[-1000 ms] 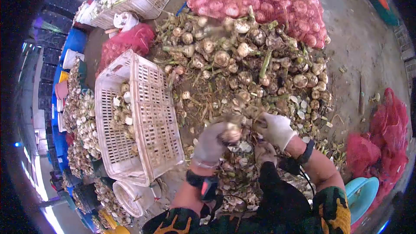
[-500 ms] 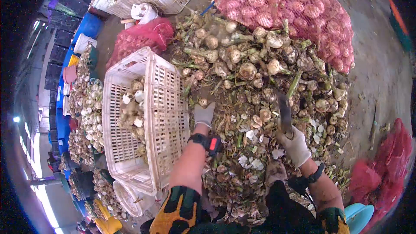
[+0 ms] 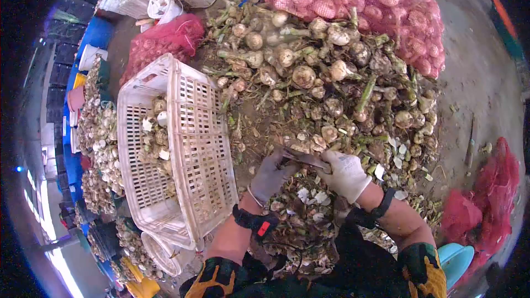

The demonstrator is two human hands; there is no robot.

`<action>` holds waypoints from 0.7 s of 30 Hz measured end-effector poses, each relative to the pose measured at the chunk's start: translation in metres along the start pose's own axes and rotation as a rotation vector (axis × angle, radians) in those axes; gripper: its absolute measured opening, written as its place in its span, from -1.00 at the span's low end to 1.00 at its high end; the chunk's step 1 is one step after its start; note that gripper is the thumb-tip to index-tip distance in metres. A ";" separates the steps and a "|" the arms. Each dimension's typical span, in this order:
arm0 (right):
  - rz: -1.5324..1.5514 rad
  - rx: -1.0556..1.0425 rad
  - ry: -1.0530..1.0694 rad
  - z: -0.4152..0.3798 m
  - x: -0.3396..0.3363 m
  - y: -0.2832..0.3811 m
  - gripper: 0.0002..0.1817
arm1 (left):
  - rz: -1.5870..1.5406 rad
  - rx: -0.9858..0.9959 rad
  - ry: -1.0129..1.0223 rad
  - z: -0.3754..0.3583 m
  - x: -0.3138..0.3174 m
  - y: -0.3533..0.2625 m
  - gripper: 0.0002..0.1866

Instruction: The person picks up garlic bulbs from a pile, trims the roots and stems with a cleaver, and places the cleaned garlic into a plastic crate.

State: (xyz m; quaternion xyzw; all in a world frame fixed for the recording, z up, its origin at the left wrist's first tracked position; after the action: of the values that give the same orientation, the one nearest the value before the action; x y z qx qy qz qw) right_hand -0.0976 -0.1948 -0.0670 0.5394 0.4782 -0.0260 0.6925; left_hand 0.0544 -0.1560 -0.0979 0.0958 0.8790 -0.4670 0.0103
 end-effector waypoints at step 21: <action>1.018 0.218 -0.160 -0.046 -0.013 -0.027 -0.70 | 0.593 0.584 -0.208 -0.079 0.072 -0.121 -0.29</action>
State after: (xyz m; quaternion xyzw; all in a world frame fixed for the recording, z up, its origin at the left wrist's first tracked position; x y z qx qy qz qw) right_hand -0.1490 -0.1773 -0.0757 0.7689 0.0956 0.2230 0.5915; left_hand -0.0326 -0.1459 0.0382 0.2956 0.6387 -0.6801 0.2052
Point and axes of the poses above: each hand's wrist, its own z-axis towards the middle knuckle, its own x-axis out of the palm, y = z × x, the point moved 10 cm from there along z, towards the middle knuckle, and after that the axes turned 8 degrees about -x, right-handed, at the moved point
